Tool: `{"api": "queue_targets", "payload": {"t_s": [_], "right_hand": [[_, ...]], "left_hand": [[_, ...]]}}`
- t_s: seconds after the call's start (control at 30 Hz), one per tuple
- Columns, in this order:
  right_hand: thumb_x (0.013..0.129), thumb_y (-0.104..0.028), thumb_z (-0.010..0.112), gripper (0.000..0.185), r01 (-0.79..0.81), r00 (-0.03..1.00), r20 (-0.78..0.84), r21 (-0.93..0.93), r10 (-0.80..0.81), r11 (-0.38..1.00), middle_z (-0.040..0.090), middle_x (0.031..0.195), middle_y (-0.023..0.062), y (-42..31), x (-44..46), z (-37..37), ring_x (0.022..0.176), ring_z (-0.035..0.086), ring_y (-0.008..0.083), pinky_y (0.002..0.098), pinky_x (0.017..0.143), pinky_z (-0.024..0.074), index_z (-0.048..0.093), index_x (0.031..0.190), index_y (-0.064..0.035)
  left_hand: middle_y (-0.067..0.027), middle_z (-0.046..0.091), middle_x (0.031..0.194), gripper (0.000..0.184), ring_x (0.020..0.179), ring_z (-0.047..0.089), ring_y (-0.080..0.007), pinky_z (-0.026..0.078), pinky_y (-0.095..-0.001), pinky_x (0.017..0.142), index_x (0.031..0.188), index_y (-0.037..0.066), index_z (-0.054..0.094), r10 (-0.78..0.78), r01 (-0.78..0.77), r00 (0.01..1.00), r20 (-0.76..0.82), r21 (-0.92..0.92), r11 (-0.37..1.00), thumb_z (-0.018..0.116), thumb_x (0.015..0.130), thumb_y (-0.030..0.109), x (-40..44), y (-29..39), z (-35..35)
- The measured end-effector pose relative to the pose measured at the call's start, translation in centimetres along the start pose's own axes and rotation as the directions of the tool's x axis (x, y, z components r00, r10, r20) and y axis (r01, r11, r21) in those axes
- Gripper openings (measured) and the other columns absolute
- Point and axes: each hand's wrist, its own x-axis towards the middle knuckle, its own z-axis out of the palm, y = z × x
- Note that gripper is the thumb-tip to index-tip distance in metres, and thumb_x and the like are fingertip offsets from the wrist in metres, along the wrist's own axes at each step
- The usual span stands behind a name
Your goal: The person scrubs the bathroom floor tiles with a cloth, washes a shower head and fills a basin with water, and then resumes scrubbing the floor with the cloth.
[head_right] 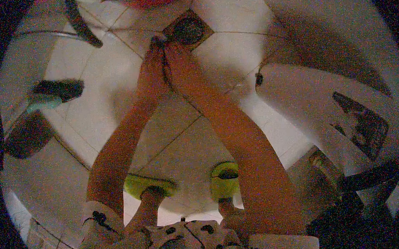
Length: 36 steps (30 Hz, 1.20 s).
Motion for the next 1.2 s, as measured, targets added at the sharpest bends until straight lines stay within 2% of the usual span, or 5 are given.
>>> {"api": "queue_targets", "payload": {"t_s": [0.17,0.47,0.63,0.83,1.2], "right_hand": [[0.083,-0.022,0.046,0.055,-0.267,0.929,0.301,0.149,0.214,0.952,0.029,0.133,0.0281,-4.0,-10.9,-4.5,0.126,0.024,0.0428,0.0512,0.105,0.0180,0.032,0.127,0.0078],[0.087,-0.022,0.040,0.053,-0.383,0.924,0.031,0.048,0.382,0.922,0.027,0.134,0.0290,-2.2,-15.5,-3.0,0.127,0.022,0.0434,0.0527,0.105,0.0163,0.028,0.129,0.0077],[0.090,-0.021,0.036,0.050,-0.624,0.773,-0.209,-0.078,0.599,0.778,0.028,0.133,0.0281,2.4,-7.5,-3.9,0.126,0.025,0.0424,0.0507,0.104,0.0194,0.027,0.130,0.0056],[0.086,-0.025,0.043,0.052,-0.553,0.805,-0.338,-0.133,0.487,0.822,0.033,0.130,0.0296,8.5,-2.6,-2.1,0.121,0.031,0.0450,0.0509,0.101,0.0240,0.034,0.125,0.0089],[0.078,-0.014,0.051,0.055,-0.265,0.963,-0.065,-0.045,0.262,0.963,0.032,0.130,0.0283,5.7,-7.1,-1.4,0.122,0.030,0.0436,0.0512,0.102,0.0235,0.032,0.125,0.0090]], "left_hand": [[-0.0214,0.037,0.131,0.054,0.120,0.036,-0.0374,0.026,-0.0459,0.103,0.124,-0.005,0.038,-0.054,0.087,0.919,0.391,-0.066,0.994,0.049,0.077,0.018,-5.5,8.1,-4.0],[-0.0193,0.038,0.131,0.050,0.120,0.038,-0.0338,0.028,-0.0454,0.102,0.123,-0.004,0.041,0.240,-0.179,0.961,0.138,-0.349,0.920,0.046,0.078,0.016,-5.4,8.3,1.2],[-0.0159,0.040,0.131,0.048,0.122,0.035,-0.0318,0.030,-0.0435,0.101,0.122,-0.001,0.043,0.356,-0.327,0.934,0.009,-0.376,0.867,0.048,0.079,0.018,3.5,6.9,6.2],[-0.0145,0.041,0.130,0.048,0.123,0.035,-0.0304,0.031,-0.0422,0.101,0.124,0.001,0.043,0.315,-0.286,0.945,0.085,-0.248,0.926,0.048,0.081,0.022,10.3,5.4,8.9],[-0.0161,0.035,0.134,0.048,0.126,0.029,-0.0320,0.023,-0.0429,0.105,0.124,-0.003,0.040,0.072,-0.035,0.978,0.198,-0.183,0.982,0.044,0.082,0.018,1.8,6.5,5.7]]}}
